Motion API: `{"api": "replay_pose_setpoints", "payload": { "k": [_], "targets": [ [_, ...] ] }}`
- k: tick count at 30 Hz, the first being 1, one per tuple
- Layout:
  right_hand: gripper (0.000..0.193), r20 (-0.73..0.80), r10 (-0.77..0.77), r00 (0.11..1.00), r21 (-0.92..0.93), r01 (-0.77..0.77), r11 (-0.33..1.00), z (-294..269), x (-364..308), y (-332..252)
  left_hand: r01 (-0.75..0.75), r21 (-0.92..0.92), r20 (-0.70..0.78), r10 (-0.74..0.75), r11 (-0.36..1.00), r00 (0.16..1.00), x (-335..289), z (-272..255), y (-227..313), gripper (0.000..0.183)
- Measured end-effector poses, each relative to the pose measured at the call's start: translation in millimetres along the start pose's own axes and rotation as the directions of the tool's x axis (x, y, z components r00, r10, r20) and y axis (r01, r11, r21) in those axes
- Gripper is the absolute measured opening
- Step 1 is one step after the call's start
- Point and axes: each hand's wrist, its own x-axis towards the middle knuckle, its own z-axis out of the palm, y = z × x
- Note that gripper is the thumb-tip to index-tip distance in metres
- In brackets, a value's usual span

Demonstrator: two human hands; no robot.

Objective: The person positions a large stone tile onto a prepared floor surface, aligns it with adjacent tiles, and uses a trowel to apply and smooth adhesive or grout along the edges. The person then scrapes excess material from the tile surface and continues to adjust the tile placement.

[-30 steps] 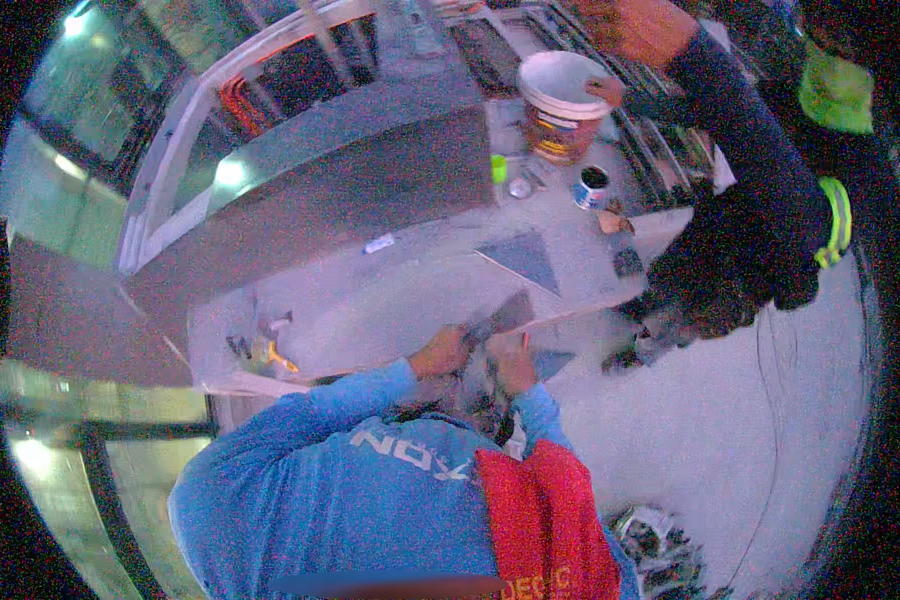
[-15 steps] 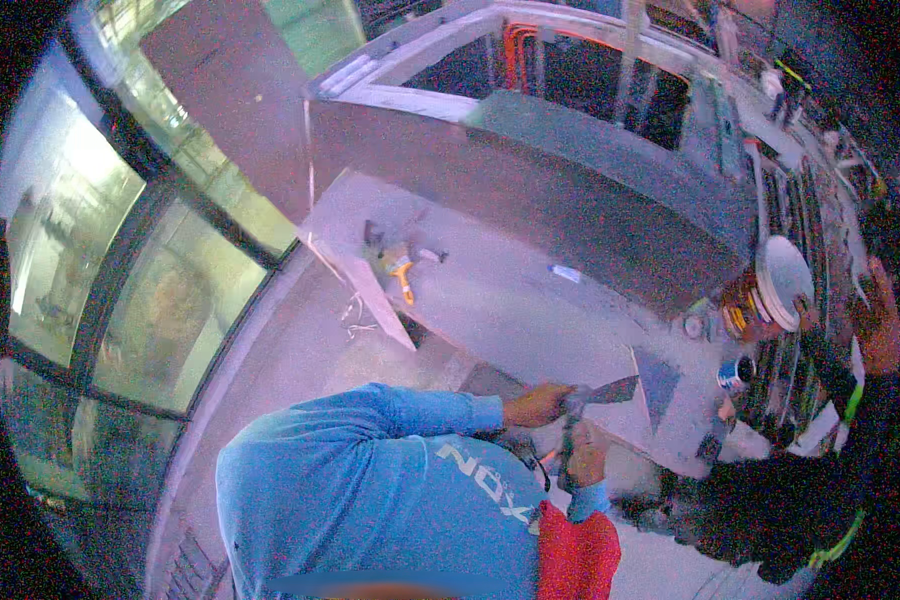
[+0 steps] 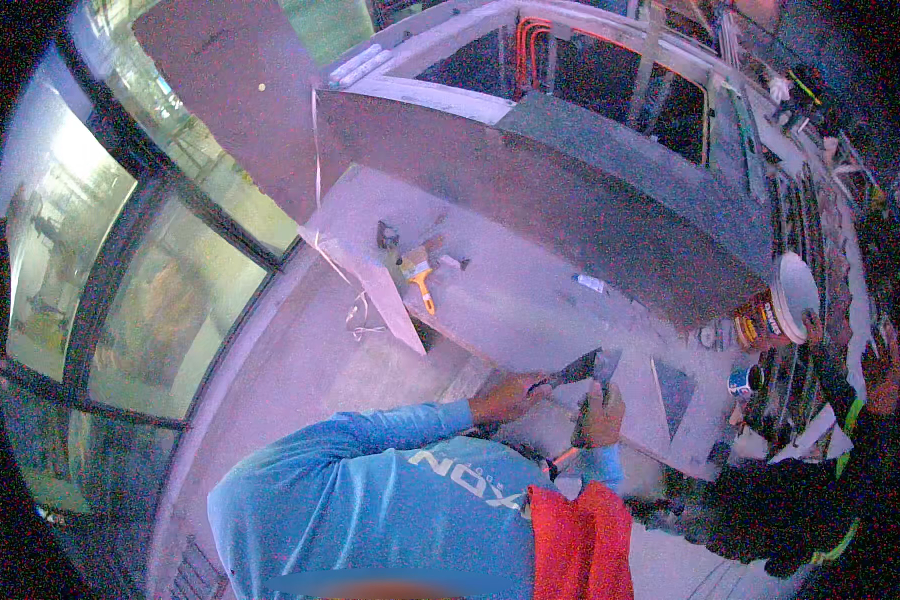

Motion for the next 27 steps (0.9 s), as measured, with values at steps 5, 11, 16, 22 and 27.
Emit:
{"api": "replay_pose_setpoints", "payload": {
  "k": [5, 11, 16, 22, 27],
  "targets": [
    [0.022, -0.157, 0.007, 0.988, -0.072, -0.018, 0.997, 34.6, 5.2, 50.0, -0.049, 0.003, 0.016, 0.049, 0.999, 0.999, -2.8, -29.1, -8.4, 0.039],
    [0.024, -0.237, 0.019, 0.971, 0.018, -0.015, 1.0, 64.2, -2.9, 56.1, -0.091, 0.2, 0.007, 0.092, 0.976, 0.996, -12.0, -35.6, -18.6, 0.039],
    [0.028, -0.003, -0.312, 0.95, -0.242, 0.302, 0.922, 80.7, -26.2, 15.7, 0.008, 0.188, -0.021, -0.004, 0.982, 1.0, -5.5, -52.6, -28.4, 0.039],
    [0.058, -0.148, 0.307, 0.94, 0.176, -0.281, 0.944, 62.0, -11.1, -7.7, -0.061, 0.063, -0.138, 0.069, 0.996, 0.988, 4.5, -51.8, -18.6, 0.037],
    [0.055, 0.026, 0.173, 0.985, 0.385, -0.17, 0.907, 73.1, -15.9, -5.2, -0.497, -0.54, 0.271, 0.699, 0.679, 0.661, 27.2, -44.2, -8.6, 0.034]
  ]
}}
